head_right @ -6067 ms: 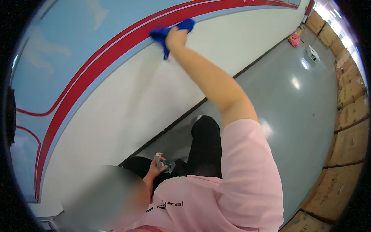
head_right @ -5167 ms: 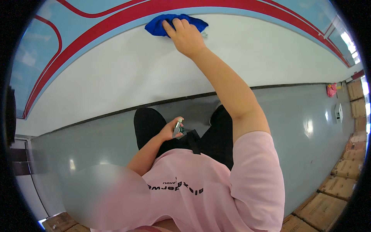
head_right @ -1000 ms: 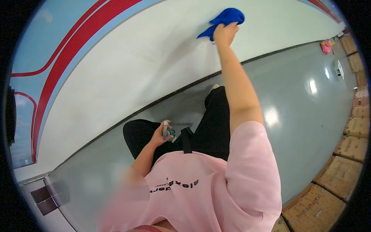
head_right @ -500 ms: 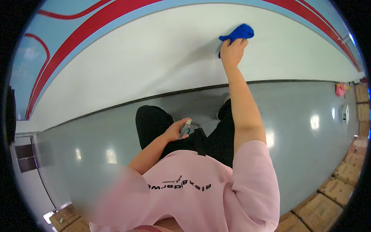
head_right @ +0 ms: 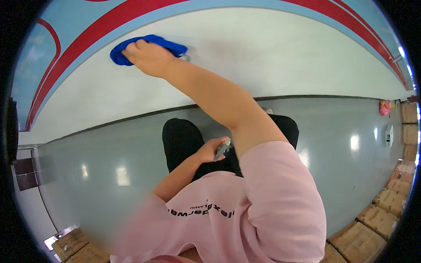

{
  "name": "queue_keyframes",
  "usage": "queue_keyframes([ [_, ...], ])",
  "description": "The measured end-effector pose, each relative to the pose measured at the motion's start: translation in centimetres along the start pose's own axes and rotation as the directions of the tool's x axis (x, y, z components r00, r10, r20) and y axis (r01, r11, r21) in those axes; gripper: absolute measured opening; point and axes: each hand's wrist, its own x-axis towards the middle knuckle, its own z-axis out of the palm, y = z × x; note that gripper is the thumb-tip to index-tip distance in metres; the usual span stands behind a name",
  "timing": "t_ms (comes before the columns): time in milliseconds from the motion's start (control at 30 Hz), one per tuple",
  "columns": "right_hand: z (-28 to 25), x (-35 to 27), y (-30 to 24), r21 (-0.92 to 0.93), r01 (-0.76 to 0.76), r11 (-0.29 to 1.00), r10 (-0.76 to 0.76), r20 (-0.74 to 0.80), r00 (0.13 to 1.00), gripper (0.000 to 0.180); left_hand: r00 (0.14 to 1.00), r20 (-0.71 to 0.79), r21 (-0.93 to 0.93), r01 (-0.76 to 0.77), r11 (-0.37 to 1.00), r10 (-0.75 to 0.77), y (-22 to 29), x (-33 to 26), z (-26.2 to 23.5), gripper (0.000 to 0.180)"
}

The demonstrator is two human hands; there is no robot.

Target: Cleaning a large painted wall with a blue cloth and spray bottle.

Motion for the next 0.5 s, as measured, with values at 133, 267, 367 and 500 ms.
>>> queue_keyframes([
  [133, 1.3, -0.1, -1.0, -0.359, 0.278, 0.891, -0.244, 0.137, 0.960, 0.042, 0.999, -0.037, -0.062, 0.025, 0.998, -0.028, -0.1, -0.7, 0.1, 0.062],
  [267, 3.8, -5.0, 0.4, 0.106, 0.173, 0.979, -0.193, 0.222, 0.956, 0.036, 0.991, -0.125, -0.007, -0.054, 0.999, 0.053, -0.7, -1.4, 0.6, 0.063],
  [367, 5.8, -10.1, 2.6, 0.229, 0.085, 0.970, -0.154, 0.305, 0.940, 0.027, 0.993, -0.041, -0.025, 0.108, 0.994, -0.109, -0.6, -1.6, 0.4, 0.066],
  [500, 5.8, -15.6, 3.8, 0.224, -0.656, 0.720, 0.215, 0.828, 0.518, 0.026, 0.986, -0.114, 0.078, 0.132, 0.988, -0.123, -0.8, -3.8, -0.6, 0.066],
])
